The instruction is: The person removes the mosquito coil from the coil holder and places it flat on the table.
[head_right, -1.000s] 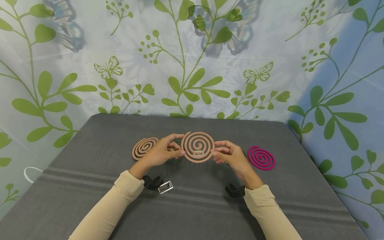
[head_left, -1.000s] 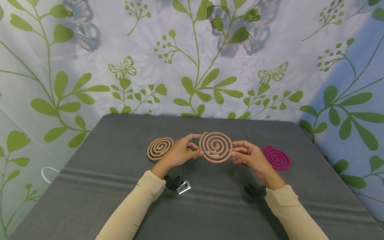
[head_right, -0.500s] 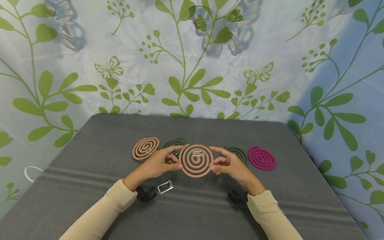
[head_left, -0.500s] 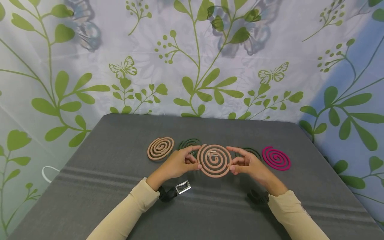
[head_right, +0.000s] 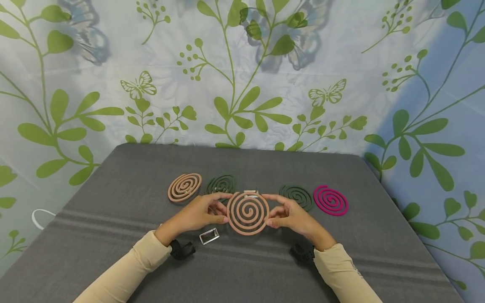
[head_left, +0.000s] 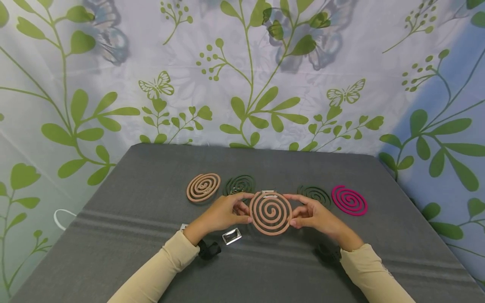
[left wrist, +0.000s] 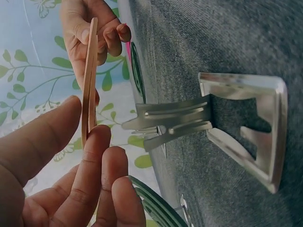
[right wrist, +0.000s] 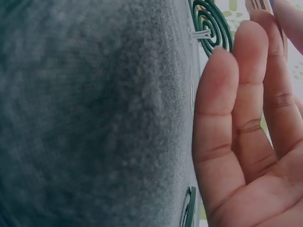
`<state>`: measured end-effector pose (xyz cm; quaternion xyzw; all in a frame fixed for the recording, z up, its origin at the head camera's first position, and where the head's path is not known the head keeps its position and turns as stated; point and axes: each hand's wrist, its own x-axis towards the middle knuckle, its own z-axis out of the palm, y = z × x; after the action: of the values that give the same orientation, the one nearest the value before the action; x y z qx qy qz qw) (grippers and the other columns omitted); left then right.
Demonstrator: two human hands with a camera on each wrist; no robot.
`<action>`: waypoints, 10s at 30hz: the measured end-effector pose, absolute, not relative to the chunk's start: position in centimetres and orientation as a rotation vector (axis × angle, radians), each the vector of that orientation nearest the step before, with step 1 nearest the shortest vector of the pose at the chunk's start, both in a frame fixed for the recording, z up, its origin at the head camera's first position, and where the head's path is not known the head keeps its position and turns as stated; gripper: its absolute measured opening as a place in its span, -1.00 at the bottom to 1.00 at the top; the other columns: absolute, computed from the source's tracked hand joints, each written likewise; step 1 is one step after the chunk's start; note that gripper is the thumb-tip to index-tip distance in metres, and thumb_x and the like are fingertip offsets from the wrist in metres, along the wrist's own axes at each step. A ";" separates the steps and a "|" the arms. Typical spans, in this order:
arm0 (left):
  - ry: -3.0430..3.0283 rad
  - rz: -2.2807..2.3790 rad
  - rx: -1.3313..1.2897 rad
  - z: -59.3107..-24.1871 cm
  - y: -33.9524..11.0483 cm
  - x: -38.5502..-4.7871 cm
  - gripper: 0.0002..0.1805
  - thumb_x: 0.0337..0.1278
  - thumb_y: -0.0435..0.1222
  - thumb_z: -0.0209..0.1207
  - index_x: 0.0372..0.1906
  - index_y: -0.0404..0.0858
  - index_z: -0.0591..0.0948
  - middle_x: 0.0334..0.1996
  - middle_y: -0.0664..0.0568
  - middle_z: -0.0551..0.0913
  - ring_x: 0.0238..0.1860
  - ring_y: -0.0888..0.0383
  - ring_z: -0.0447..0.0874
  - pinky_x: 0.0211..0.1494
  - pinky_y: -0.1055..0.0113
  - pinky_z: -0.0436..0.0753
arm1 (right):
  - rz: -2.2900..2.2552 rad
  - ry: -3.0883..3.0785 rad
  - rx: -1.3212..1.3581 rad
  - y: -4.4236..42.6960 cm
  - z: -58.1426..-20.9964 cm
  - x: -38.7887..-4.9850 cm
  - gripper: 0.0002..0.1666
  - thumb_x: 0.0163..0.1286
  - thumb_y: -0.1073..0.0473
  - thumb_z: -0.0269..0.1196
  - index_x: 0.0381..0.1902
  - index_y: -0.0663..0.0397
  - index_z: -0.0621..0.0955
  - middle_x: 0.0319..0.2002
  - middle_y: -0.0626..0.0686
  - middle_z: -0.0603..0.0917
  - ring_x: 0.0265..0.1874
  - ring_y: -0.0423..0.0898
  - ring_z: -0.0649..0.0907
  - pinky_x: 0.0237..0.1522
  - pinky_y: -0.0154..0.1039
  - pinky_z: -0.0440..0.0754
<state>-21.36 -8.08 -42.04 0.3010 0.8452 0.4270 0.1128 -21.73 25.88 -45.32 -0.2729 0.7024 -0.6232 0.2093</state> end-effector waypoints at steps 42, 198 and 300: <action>2.335 1.132 0.787 -44.4 -8.0 -22.1 -0.33 0.35 -0.31 0.47 0.48 -0.39 0.55 -0.12 0.10 0.74 -0.22 0.37 0.56 -0.04 0.42 0.60 | -1.387 2.177 -0.601 25.1 -44.8 -21.2 -0.13 0.39 0.40 0.48 0.52 0.57 0.33 -0.30 0.16 0.82 -0.51 -0.24 0.58 -0.59 -0.37 0.48; 2.366 1.465 0.466 -41.2 -13.9 -26.5 -0.17 0.48 -0.35 0.35 0.67 -0.45 0.23 -0.06 -0.28 0.83 -0.31 0.19 0.84 -0.41 0.37 0.61 | -1.635 2.278 -0.321 15.9 -43.1 -27.9 -0.24 0.52 0.34 0.41 0.58 0.31 0.42 -0.12 0.08 0.73 -0.30 -0.06 0.70 -0.37 -0.24 0.70; 2.240 1.562 0.705 -41.8 -1.1 -18.4 -0.02 0.34 -0.33 0.48 0.73 -0.13 0.22 -0.29 0.14 0.76 -0.45 -0.06 0.82 -0.48 0.09 0.77 | -1.721 2.029 -0.790 31.5 -43.3 -20.2 -0.10 0.45 0.52 0.32 0.66 -0.05 0.37 -0.23 -0.06 0.76 -0.37 -0.19 0.70 -0.29 -0.08 0.70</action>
<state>-18.36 -1.08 -41.78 0.2469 0.7839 0.5468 0.1600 -20.17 31.47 -43.34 -0.2800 0.7187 -0.6098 0.1821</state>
